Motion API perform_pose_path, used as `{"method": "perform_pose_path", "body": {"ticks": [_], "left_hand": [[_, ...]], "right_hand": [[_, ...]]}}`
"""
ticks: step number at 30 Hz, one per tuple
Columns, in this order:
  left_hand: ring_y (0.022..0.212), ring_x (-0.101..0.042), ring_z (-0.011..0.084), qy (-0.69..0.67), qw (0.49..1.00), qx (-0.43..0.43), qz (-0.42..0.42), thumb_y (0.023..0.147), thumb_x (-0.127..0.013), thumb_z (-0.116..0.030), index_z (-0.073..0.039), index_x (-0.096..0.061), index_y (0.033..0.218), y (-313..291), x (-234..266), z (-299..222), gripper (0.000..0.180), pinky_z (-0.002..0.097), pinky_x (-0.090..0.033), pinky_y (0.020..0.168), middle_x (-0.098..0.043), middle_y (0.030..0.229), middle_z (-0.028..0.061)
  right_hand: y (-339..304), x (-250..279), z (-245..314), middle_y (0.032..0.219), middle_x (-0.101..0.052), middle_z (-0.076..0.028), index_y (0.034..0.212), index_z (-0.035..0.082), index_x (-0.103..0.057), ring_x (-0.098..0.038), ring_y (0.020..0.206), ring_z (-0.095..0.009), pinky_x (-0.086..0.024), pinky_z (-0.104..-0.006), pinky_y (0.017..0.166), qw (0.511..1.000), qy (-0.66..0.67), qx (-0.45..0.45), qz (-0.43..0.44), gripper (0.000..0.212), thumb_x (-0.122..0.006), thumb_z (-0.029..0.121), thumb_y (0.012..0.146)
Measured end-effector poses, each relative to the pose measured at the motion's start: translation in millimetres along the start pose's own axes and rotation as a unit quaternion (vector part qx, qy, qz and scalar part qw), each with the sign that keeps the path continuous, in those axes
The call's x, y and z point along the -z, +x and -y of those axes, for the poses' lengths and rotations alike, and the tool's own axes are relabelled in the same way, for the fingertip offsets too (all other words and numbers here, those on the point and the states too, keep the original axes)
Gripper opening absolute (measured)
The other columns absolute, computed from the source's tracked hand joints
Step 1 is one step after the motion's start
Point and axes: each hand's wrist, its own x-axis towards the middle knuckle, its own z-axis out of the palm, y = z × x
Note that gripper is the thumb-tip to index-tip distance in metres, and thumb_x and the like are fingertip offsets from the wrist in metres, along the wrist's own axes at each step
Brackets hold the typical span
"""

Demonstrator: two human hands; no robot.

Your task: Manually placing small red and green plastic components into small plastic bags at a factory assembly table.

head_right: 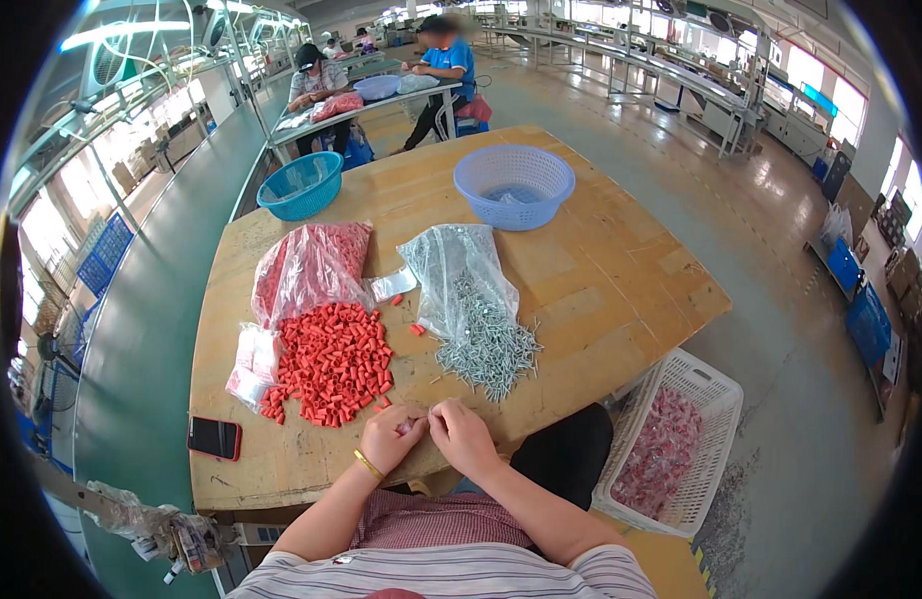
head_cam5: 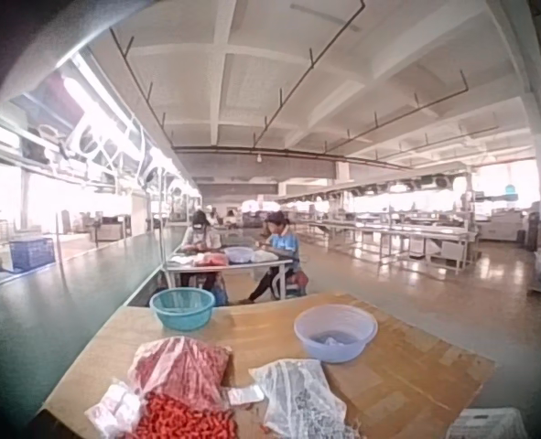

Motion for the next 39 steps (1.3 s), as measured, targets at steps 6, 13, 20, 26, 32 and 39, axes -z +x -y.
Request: {"method": "perform_pose_path", "body": {"ticks": [6, 13, 20, 26, 32, 39], "left_hand": [[0.065, -0.062, 0.0252, 0.016, 0.998, -0.015, -0.051, 0.079, -0.07, -0.016, -0.01, -0.07, 0.084, -5, -8, 3, 0.008, 0.036, -0.051, 0.06, -0.064, 0.072, 0.0074], [0.064, -0.062, 0.0254, 0.036, 0.998, 0.014, -0.059, 0.078, -0.069, -0.016, -0.011, -0.068, 0.084, -3, -12, 4, 0.008, 0.0363, -0.051, 0.059, -0.063, 0.07, 0.0067], [0.073, -0.064, 0.0269, -0.023, 0.999, -0.017, -0.039, 0.081, -0.068, -0.013, -0.007, -0.069, 0.091, 2, -5, 6, 0.012, 0.035, -0.052, 0.068, -0.067, 0.082, 0.0102], [0.074, -0.064, 0.025, -0.01, 1.0, -0.004, -0.022, 0.082, -0.067, -0.015, -0.01, -0.068, 0.092, -7, -4, 8, 0.012, 0.035, -0.052, 0.067, -0.068, 0.082, 0.0063], [0.071, -0.061, 0.0286, 0.01, 1.0, 0.009, -0.014, 0.08, -0.067, -0.013, -0.008, -0.064, 0.088, -13, -7, 1, 0.01, 0.037, -0.051, 0.065, -0.062, 0.076, 0.0089], [0.073, -0.062, 0.0304, 0.064, 0.997, 0.035, -0.004, 0.083, -0.062, -0.016, -0.01, -0.057, 0.088, -4, -13, 10, 0.009, 0.0405, -0.05, 0.064, -0.061, 0.077, 0.0098]], "right_hand": [[-1, -2, 3, 0.081, -0.057, -0.014, 0.086, 0.003, -0.052, -0.058, 0.071, -0.033, -0.047, -0.04, 0.063, 0.999, -0.036, 0.028, -0.001, 0.01, -0.061, 0.002, 0.083], [1, -3, 0, 0.08, -0.056, -0.014, 0.086, 0.002, -0.052, -0.057, 0.071, -0.032, -0.047, -0.0395, 0.063, 0.998, -0.046, 0.032, 0.015, 0.011, -0.061, 0.001, 0.082], [7, -3, 1, 0.08, -0.058, -0.013, 0.087, 0.004, -0.052, -0.059, 0.069, -0.033, -0.048, -0.0409, 0.061, 0.999, -0.043, 0.01, 0.008, 0.011, -0.062, 0.006, 0.083], [-1, -3, 2, 0.079, -0.057, -0.013, 0.087, 0.004, -0.052, -0.059, 0.068, -0.033, -0.047, -0.0411, 0.06, 0.999, -0.04, -0.009, 0.028, 0.011, -0.062, 0.006, 0.083], [-3, -1, 4, 0.079, -0.056, -0.014, 0.085, 0.004, -0.051, -0.058, 0.069, -0.033, -0.046, -0.0413, 0.061, 0.998, -0.041, -0.002, 0.046, 0.012, -0.062, 0.004, 0.081], [8, -2, -3, 0.077, -0.053, -0.015, 0.085, 0.002, -0.051, -0.055, 0.069, -0.032, -0.044, -0.0377, 0.061, 0.998, -0.04, 0.02, 0.053, 0.01, -0.061, 0.001, 0.081]]}}
